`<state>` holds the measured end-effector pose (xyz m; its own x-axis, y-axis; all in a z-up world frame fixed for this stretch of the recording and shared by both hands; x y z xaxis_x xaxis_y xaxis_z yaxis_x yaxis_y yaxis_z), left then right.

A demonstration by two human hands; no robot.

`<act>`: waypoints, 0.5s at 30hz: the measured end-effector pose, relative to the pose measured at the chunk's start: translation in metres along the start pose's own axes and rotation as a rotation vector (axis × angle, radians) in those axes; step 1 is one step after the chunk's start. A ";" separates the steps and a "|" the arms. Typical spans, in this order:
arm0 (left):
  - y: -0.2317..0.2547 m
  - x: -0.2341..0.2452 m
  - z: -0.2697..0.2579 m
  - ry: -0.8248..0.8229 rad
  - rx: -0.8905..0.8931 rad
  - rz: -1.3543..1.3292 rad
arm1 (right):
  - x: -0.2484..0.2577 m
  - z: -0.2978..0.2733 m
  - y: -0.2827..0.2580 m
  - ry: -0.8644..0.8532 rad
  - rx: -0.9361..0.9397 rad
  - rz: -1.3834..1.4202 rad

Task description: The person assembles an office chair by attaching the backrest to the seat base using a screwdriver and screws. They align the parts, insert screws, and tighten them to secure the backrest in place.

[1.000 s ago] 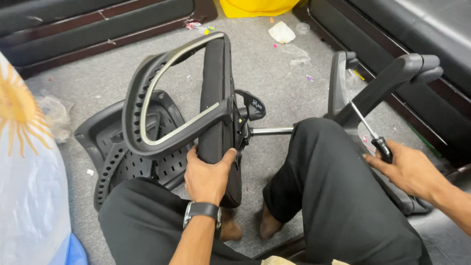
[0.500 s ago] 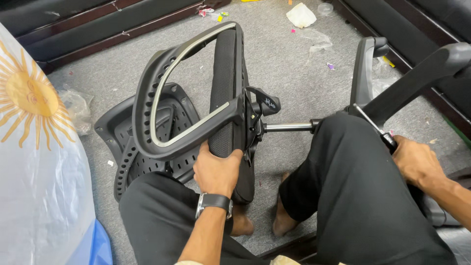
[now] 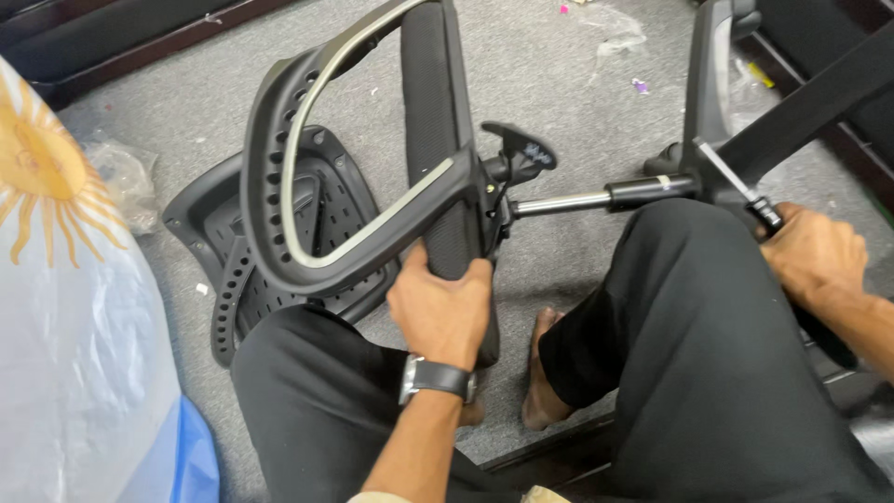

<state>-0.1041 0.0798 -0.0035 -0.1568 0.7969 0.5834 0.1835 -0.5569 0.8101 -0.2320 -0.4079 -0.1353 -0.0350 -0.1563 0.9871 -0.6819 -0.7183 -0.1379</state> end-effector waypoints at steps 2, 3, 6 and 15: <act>0.009 -0.007 -0.001 0.021 -0.029 -0.038 | -0.009 0.018 0.006 -0.007 -0.002 -0.019; 0.010 -0.010 0.003 0.017 -0.025 -0.033 | -0.014 0.027 0.010 -0.011 -0.005 -0.031; 0.014 -0.021 0.017 0.001 -0.034 -0.026 | -0.027 0.042 0.014 0.039 0.042 0.016; 0.032 -0.035 0.080 0.031 -0.137 0.002 | -0.045 0.087 -0.017 -0.012 0.032 0.046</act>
<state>-0.0152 0.0525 -0.0030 -0.1865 0.7893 0.5849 0.0503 -0.5869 0.8081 -0.1558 -0.4478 -0.1846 -0.0567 -0.1980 0.9786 -0.6557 -0.7317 -0.1860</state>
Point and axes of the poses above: each hand's wrist, its own z-axis towards the middle knuckle, its own x-axis out of the back of the hand, y = z × x, the point moved 10 cm from there along z, towards the middle knuckle, and after that the axes turned 2 degrees about y, right-handed, at the moved point
